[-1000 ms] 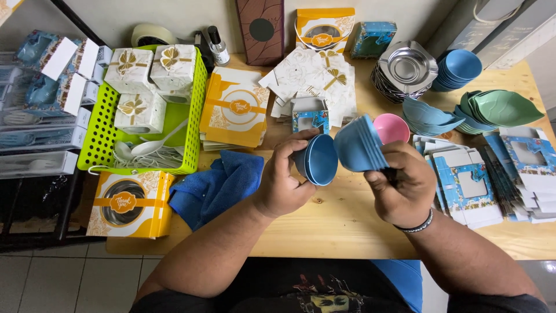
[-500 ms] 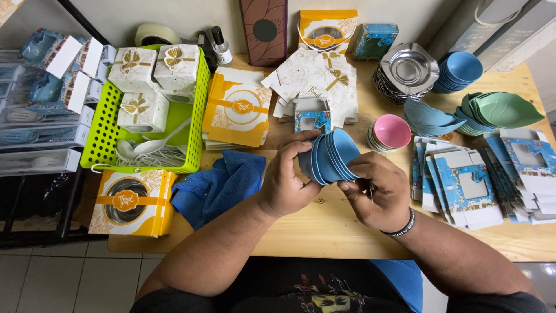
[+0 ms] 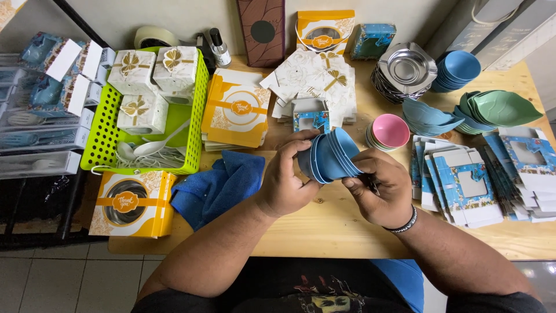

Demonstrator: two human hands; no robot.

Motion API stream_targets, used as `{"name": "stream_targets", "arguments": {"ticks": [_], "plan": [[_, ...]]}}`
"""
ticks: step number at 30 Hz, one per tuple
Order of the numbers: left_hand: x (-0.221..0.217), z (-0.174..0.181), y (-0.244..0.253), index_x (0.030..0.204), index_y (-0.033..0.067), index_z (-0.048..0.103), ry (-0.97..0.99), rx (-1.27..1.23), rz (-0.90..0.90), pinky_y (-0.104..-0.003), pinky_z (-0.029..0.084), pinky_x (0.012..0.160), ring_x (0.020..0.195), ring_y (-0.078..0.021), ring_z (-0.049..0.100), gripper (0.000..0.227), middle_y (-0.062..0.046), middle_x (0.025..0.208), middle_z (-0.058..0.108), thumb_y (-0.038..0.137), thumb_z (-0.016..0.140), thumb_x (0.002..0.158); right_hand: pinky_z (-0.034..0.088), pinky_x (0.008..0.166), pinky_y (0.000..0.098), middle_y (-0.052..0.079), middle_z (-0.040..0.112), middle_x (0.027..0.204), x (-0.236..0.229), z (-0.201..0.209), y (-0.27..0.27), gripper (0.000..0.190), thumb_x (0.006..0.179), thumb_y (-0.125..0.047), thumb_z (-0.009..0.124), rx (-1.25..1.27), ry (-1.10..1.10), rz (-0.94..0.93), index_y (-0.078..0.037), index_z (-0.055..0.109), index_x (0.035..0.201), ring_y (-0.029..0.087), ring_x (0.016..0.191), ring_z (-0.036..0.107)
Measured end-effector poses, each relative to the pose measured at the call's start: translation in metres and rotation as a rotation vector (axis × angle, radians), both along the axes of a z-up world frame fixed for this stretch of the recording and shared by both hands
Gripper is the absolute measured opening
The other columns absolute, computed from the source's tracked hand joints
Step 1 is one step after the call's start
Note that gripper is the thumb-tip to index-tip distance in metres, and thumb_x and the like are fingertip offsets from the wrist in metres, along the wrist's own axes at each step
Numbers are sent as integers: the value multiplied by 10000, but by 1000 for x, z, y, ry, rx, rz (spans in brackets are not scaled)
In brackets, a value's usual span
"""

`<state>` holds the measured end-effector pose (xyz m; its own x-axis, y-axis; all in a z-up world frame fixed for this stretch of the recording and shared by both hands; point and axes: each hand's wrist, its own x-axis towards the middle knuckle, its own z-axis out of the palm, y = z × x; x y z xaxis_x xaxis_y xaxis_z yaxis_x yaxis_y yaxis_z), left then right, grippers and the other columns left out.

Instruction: The person picks up a stack of blue plastic bowls and uses a small blade to trim the rim of one bowl. They then switch to a stack of green leaf-shaped plastic bowls and continue trimming the edges of each one individually with the blade.

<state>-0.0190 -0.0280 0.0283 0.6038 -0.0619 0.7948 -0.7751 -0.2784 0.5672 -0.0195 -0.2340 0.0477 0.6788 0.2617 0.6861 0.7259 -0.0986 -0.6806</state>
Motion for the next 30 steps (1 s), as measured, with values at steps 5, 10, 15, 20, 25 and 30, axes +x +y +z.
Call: {"name": "stream_targets", "arguments": {"ticks": [5,10,15,20,25,30], "plan": [[0,0,0,1249,40,445,-25,24,28,-416,562,989,1233,-360,603,679,-191,1338,580,24,876,724,478,585,331,159,642,775,3,-6,-1,170,893,-111,784,45,34,11,18,684,845,257,633,591],[-1,-1,0,1253,43,443,-21,17,24,-416,557,992,1241,-365,598,677,-194,1347,572,11,862,722,468,598,337,156,620,768,6,-16,-6,181,914,-115,761,74,56,24,14,665,833,250,642,562],[0,3,-1,1254,38,439,-7,4,4,-410,577,948,1230,-363,597,678,-191,1338,567,-34,838,710,461,613,328,156,619,776,6,-15,-6,178,901,-111,770,92,71,37,14,666,829,241,657,560],[-1,0,-1,1245,34,441,-9,15,12,-411,578,952,1229,-367,595,668,-194,1335,565,-28,836,710,465,612,329,164,639,788,6,-13,-6,166,879,-98,787,83,70,39,20,680,834,245,662,582],[0,-2,-2,1230,28,454,-5,16,17,-418,581,955,1221,-374,602,650,-195,1325,574,-1,853,718,474,608,345,182,650,794,7,-12,-7,165,869,-90,795,48,60,38,28,683,841,272,653,596],[-1,0,-4,1245,14,443,40,-13,-14,-416,571,987,1225,-377,603,687,-204,1325,566,33,880,715,491,643,337,164,659,798,6,-13,-9,147,861,-80,794,38,53,19,22,688,848,270,663,606]]}}
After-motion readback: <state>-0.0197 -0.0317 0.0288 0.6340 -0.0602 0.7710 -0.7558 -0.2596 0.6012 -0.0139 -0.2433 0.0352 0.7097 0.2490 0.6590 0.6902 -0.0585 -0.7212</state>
